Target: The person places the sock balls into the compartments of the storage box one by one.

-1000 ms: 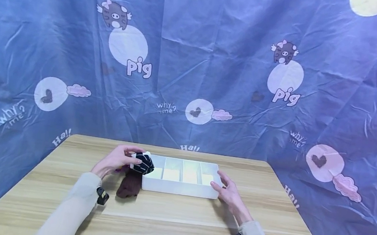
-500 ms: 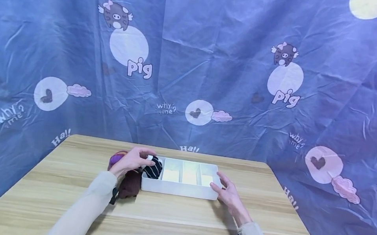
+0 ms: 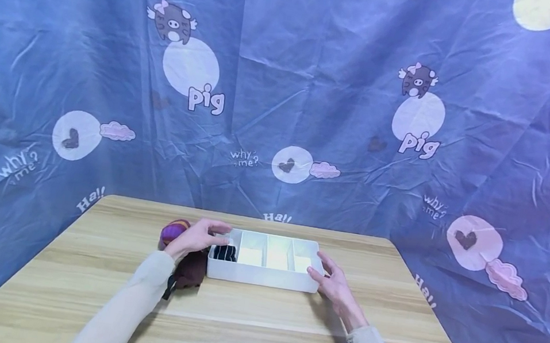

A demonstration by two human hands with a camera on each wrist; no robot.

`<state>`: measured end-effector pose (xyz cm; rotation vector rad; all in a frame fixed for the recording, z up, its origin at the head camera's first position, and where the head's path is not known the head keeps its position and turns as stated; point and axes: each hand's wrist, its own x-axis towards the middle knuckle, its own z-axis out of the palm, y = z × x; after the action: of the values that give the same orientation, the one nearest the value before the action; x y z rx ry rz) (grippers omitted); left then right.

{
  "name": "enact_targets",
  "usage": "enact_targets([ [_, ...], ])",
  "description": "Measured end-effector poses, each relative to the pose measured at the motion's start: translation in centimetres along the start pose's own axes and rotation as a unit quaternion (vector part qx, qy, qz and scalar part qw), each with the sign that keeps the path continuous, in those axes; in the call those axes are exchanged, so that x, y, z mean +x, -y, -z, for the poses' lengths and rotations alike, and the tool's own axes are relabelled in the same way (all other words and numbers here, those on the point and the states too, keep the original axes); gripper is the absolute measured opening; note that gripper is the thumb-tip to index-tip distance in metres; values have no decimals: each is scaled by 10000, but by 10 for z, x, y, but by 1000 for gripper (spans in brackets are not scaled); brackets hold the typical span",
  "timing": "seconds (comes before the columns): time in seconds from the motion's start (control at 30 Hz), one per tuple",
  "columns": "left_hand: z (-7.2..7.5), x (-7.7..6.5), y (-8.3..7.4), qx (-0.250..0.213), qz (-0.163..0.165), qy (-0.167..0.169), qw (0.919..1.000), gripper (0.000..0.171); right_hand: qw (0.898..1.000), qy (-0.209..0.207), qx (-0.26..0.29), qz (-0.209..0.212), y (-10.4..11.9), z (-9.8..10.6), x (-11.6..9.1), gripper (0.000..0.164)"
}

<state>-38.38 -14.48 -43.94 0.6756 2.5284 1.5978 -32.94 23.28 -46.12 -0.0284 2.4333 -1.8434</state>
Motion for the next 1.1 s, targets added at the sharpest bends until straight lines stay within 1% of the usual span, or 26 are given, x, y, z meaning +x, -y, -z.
enact_targets([
  [0.1, 1, -1, -1, 32, -5, 47, 10000, 48, 10000, 1, -26, -3, 1, 0, -1, 70],
  [0.23, 1, -2, -2, 50, 103, 48, 9999, 46, 10000, 19, -11, -14, 1, 0, 0, 70],
  [0.4, 2, -3, -4, -57, 238, -86, 9997, 44, 10000, 25, 61, 18, -1, 1, 1, 71],
  [0.6, 6, -6, -2, -378, 125, -259, 9989, 40, 10000, -27, 66, 1, -1, 2, 1, 70],
  [0.7, 7, -8, 0, -386, 99, -326, 9987, 40, 10000, -16, 41, 12, -1, 2, 1, 70],
  [0.83, 9, -14, 1, -393, 156, -419, 9982, 42, 10000, -3, 30, 26, 0, 2, 1, 70],
  [0.93, 10, -21, 1, -503, 242, -495, 9972, 44, 10000, 7, 89, 27, -1, 2, 1, 70],
  [1.03, 11, -27, 1, -637, 167, -534, 9964, 45, 9999, -25, 159, 59, -3, 1, 2, 69],
  [1.1, 13, -32, 1, -646, 116, -617, 9959, 46, 9998, -10, 189, 72, -4, 1, 3, 69],
])
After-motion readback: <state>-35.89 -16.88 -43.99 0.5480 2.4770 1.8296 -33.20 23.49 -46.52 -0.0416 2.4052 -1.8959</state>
